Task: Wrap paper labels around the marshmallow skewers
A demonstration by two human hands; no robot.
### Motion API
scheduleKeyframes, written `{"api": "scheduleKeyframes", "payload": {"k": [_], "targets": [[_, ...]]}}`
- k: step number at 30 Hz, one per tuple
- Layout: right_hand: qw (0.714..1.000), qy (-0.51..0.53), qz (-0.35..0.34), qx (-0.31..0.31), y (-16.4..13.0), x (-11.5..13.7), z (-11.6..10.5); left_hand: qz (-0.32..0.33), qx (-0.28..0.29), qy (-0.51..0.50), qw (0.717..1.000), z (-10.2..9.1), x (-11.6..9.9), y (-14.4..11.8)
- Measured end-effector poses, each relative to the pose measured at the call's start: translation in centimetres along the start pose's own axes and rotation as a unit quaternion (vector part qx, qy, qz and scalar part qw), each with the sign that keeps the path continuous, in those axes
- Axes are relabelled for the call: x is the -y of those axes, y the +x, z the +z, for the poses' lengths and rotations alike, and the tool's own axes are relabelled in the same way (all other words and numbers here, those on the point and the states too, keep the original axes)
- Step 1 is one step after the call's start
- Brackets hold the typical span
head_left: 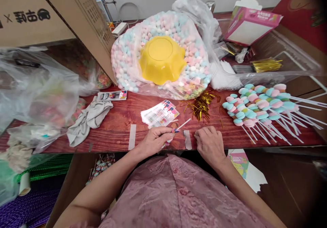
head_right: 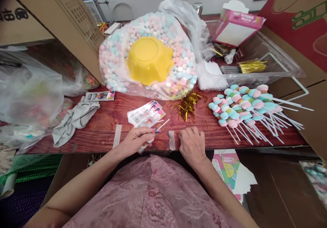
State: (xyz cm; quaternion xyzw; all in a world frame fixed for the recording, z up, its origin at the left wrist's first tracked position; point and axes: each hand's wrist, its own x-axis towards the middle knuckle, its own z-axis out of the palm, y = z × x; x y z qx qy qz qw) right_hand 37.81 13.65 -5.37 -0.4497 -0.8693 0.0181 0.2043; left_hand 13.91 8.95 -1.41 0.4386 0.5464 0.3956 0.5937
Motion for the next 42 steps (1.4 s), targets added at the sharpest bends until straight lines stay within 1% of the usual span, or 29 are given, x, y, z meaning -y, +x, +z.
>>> {"api": "scheduleKeyframes", "payload": {"k": [2, 3, 4, 6, 8, 10, 12, 13, 14, 16, 18, 20, 21, 22, 24, 26, 29, 31, 32, 33, 34, 35, 37, 38, 39, 40, 41, 42], "targets": [[0.995, 0.099, -0.011, -0.023, 0.3, 0.4, -0.6, -0.037, -0.005, -0.031, 0.999, 0.6, 0.3, 0.0], [0.986, 0.159, -0.011, -0.044, 0.6, 0.7, -1.1, -0.046, -0.008, -0.036, 0.998, 0.9, 0.5, 0.1], [0.974, 0.216, -0.008, -0.064, 0.9, 1.1, -1.7, -0.046, -0.012, -0.036, 0.998, 1.2, 0.6, 0.3], [0.953, 0.289, -0.011, -0.088, 1.7, 2.3, -2.6, -0.015, -0.018, -0.026, 0.999, 1.7, 0.6, 0.8], [0.949, 0.3, -0.047, -0.09, 2.7, 3.6, -2.7, 0.04, -0.017, -0.008, 0.999, 2.1, 0.4, 1.4], [0.952, 0.278, -0.083, -0.098, 3.5, 4.7, -2.1, 0.092, -0.022, 0.018, 0.995, 2.4, 0.1, 2.0], [0.952, 0.272, -0.086, -0.111, 4.0, 5.3, -1.2, 0.117, -0.026, 0.044, 0.992, 2.4, -0.1, 2.2], [0.949, 0.285, -0.08, -0.11, 4.2, 5.4, -0.8, 0.123, -0.027, 0.055, 0.99, 2.3, -0.2, 2.3], [0.943, 0.307, -0.073, -0.103, 4.2, 5.3, -0.4, 0.127, -0.026, 0.064, 0.99, 2.2, -0.3, 2.2], [0.928, 0.362, -0.046, -0.07, 4.2, 5.0, 0.1, 0.126, -0.01, 0.08, 0.989, 1.8, -0.4, 1.9], [0.907, 0.42, 0.003, -0.023, 4.1, 4.6, 0.4, 0.117, 0.003, 0.097, 0.988, 1.5, -0.6, 1.6], [0.888, 0.457, 0.051, 0.012, 4.1, 4.1, 0.6, 0.112, 0.012, 0.111, 0.987, 1.3, -0.8, 1.3], [0.887, 0.457, 0.061, 0.018, 4.2, 3.9, 0.7, 0.116, 0.015, 0.117, 0.986, 1.2, -0.9, 1.3], [0.894, 0.444, 0.06, 0.019, 4.2, 3.8, 0.8, 0.121, 0.017, 0.119, 0.985, 1.2, -1.0, 1.2], [0.918, 0.395, 0.037, 0.008, 4.3, 3.5, 0.9, 0.122, 0.018, 0.106, 0.987, 1.2, -0.9, 1.2], [0.934, 0.358, 0.012, -0.009, 4.3, 3.4, 0.9, 0.103, 0.003, 0.064, 0.993, 1.3, -0.5, 1.3], [0.942, 0.328, -0.007, -0.071, 3.8, 3.9, 0.8, 0.068, -0.037, -0.009, 0.997, 1.4, 0.0, 1.5], [0.943, 0.315, 0.01, -0.105, 3.3, 4.4, 0.8, 0.071, -0.056, -0.025, 0.996, 1.5, 0.1, 1.6], [0.939, 0.324, 0.03, -0.111, 3.0, 4.7, 0.8, 0.081, -0.061, -0.022, 0.995, 1.5, 0.0, 1.6], [0.93, 0.348, 0.057, -0.105, 2.8, 4.9, 0.9, 0.097, -0.063, -0.013, 0.993, 1.6, -0.1, 1.5], [0.914, 0.385, 0.089, -0.092, 2.6, 5.0, 1.0, 0.116, -0.062, -0.001, 0.991, 1.6, -0.2, 1.5], [0.892, 0.431, 0.117, -0.069, 2.5, 4.9, 1.1, 0.135, -0.055, 0.013, 0.989, 1.7, -0.4, 1.5], [0.838, 0.523, 0.154, -0.003, 2.7, 4.4, 1.2, 0.163, -0.033, 0.037, 0.985, 1.7, -0.6, 1.5], [0.814, 0.558, 0.154, 0.043, 2.9, 3.9, 1.2, 0.165, -0.019, 0.042, 0.985, 1.7, -0.8, 1.5], [0.794, 0.584, 0.14, 0.094, 3.1, 3.4, 1.1, 0.152, -0.003, 0.035, 0.988, 1.7, -0.8, 1.5], [0.781, 0.598, 0.116, 0.141, 3.4, 2.9, 0.9, 0.122, 0.016, 0.015, 0.992, 1.7, -0.9, 1.5], [0.778, 0.597, 0.08, 0.179, 3.7, 2.4, 0.5, 0.075, 0.04, -0.016, 0.996, 1.6, -0.9, 1.5], [0.79, 0.578, 0.033, 0.202, 3.9, 1.9, 0.0, 0.015, 0.071, -0.052, 0.996, 1.5, -1.0, 1.5]]}}
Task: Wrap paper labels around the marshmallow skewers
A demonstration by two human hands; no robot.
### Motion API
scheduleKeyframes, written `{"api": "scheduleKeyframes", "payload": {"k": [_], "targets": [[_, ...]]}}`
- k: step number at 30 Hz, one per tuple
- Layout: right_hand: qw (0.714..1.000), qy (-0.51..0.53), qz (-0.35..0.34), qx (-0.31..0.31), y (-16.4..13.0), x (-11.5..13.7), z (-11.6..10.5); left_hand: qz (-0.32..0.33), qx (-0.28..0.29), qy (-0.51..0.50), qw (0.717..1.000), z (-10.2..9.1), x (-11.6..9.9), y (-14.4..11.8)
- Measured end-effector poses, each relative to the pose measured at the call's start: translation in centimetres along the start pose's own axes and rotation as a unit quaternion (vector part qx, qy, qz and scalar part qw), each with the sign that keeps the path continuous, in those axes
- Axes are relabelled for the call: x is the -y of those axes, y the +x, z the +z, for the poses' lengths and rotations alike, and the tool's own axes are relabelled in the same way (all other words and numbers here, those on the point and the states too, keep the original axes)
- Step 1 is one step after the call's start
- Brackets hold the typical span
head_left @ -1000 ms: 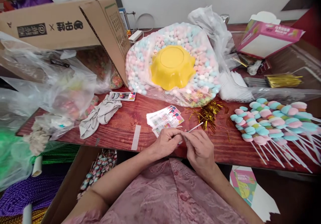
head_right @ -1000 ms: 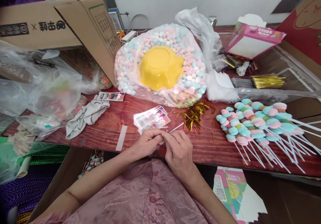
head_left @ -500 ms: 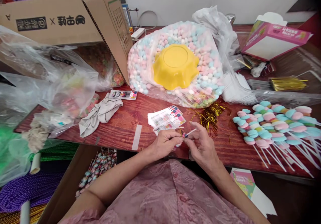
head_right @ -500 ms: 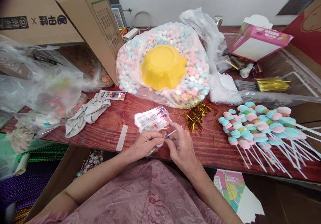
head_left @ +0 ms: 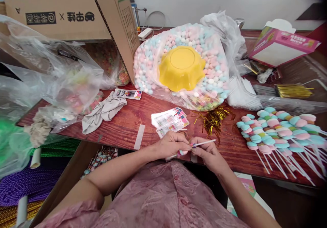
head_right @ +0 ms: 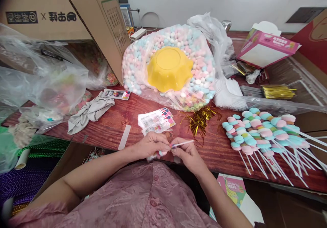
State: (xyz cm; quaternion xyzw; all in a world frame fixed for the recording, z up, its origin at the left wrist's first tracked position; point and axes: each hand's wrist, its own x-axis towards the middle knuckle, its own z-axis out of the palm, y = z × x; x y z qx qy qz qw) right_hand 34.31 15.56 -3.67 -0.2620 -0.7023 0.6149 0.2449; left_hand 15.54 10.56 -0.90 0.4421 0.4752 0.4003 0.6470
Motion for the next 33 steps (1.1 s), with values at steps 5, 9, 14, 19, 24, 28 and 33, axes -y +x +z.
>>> {"api": "scheduleKeyframes", "payload": {"k": [5, 9, 14, 19, 24, 28, 33], "targets": [[0.87, -0.363, -0.321, 0.091, -0.9, 3.1, -1.8, -0.226, 0.184, -0.12, 0.949, -0.6, -0.6, 0.0], [0.751, -0.441, -0.478, 0.113, -0.8, 5.0, -2.0, -0.247, 0.282, -0.094, 0.922, -1.0, -1.4, 0.5], [0.757, -0.427, -0.478, 0.13, -0.1, 5.2, -1.5, -0.244, 0.367, -0.017, 0.898, -1.5, -1.7, 1.7], [0.758, -0.431, -0.464, 0.157, 0.0, 4.9, -1.3, -0.183, 0.428, 0.048, 0.884, -1.3, -1.8, 2.8], [0.779, -0.445, -0.41, 0.165, 0.0, 5.1, -1.3, -0.086, 0.43, 0.153, 0.886, -1.8, -2.9, 3.5], [0.78, -0.487, -0.359, 0.161, -0.2, 4.7, -1.0, 0.007, 0.39, 0.42, 0.819, -3.1, -6.1, 3.2], [0.799, -0.534, -0.264, 0.08, 0.8, 3.3, -1.3, 0.192, 0.078, 0.683, 0.7, -1.1, -8.7, -1.2]]}}
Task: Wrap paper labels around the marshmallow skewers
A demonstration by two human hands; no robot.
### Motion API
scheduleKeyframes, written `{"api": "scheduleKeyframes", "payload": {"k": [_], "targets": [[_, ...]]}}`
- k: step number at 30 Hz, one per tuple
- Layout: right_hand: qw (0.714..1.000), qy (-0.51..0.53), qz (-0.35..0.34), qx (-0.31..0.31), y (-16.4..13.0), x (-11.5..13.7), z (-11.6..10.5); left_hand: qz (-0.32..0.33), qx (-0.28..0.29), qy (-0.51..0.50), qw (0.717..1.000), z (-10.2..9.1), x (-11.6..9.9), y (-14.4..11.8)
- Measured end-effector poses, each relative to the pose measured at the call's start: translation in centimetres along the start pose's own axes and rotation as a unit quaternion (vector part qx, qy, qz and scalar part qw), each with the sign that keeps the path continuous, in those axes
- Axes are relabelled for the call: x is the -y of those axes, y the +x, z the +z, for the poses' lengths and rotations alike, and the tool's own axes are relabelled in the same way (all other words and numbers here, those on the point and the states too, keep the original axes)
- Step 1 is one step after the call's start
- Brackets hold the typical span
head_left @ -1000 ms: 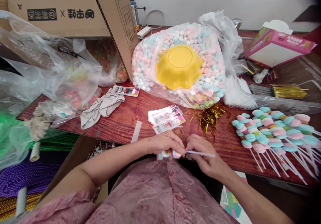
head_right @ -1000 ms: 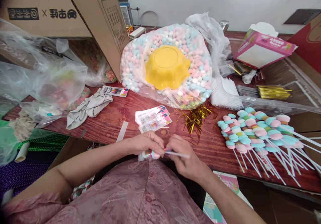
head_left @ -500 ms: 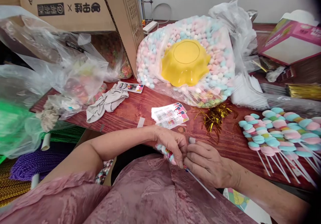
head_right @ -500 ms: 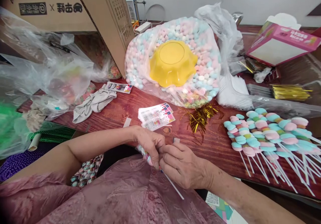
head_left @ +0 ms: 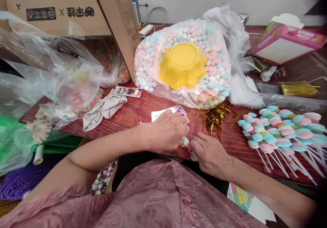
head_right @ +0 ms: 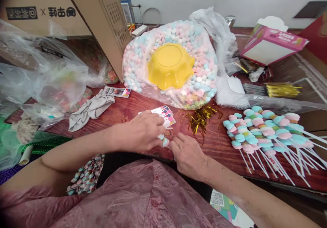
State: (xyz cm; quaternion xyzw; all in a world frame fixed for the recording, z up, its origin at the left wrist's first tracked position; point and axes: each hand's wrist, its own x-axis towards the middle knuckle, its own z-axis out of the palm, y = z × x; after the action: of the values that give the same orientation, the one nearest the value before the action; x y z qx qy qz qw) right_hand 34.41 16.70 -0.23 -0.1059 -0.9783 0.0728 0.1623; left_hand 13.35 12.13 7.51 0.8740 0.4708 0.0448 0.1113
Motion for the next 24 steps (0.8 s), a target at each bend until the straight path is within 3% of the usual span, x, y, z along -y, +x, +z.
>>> {"api": "scheduleKeyframes", "payload": {"k": [2, 3, 4, 7, 9, 10, 13, 15, 17, 19, 21, 24], "targets": [[0.994, 0.054, 0.082, -0.053, 0.4, -0.7, -0.1, 0.09, -0.093, 0.017, 0.992, 1.3, -2.0, -1.1], [0.984, 0.094, 0.125, -0.082, 0.7, -0.9, -0.3, 0.157, -0.109, -0.008, 0.981, 2.5, -2.6, -1.4], [0.97, 0.141, 0.166, -0.108, 1.0, -0.9, -0.6, 0.182, -0.101, -0.039, 0.977, 3.7, -2.9, -1.5], [0.91, 0.301, 0.251, -0.134, 1.8, 0.3, -1.5, 0.082, -0.123, -0.202, 0.968, 6.6, -1.6, -0.6], [0.874, 0.395, 0.262, -0.111, 2.1, 1.4, -1.6, 0.003, -0.192, -0.3, 0.934, 6.8, -0.3, 0.2], [0.861, 0.427, 0.257, -0.101, 2.2, 1.8, -1.4, 0.004, -0.227, -0.318, 0.92, 6.5, 0.1, 0.4], [0.87, 0.408, 0.238, -0.14, 2.2, 2.1, -0.4, 0.015, -0.322, -0.312, 0.894, 5.8, 0.2, 0.2], [0.897, 0.322, 0.219, -0.206, 2.3, 1.7, 0.1, -0.046, -0.359, -0.37, 0.856, 6.1, 0.0, -0.1], [0.913, 0.263, 0.179, -0.255, 2.5, 1.4, 0.3, -0.093, -0.314, -0.49, 0.808, 7.0, -0.1, -0.5], [0.914, 0.257, 0.139, -0.283, 2.7, 1.6, 0.6, -0.083, -0.205, -0.575, 0.788, 7.6, 0.0, -0.9], [0.904, 0.266, 0.137, -0.306, 2.8, 2.0, 1.1, -0.067, -0.144, -0.578, 0.8, 7.5, 0.0, -1.5], [0.87, 0.32, 0.211, -0.31, 2.9, 2.6, 2.4, -0.074, -0.206, -0.438, 0.872, 6.9, 0.0, -2.5]]}}
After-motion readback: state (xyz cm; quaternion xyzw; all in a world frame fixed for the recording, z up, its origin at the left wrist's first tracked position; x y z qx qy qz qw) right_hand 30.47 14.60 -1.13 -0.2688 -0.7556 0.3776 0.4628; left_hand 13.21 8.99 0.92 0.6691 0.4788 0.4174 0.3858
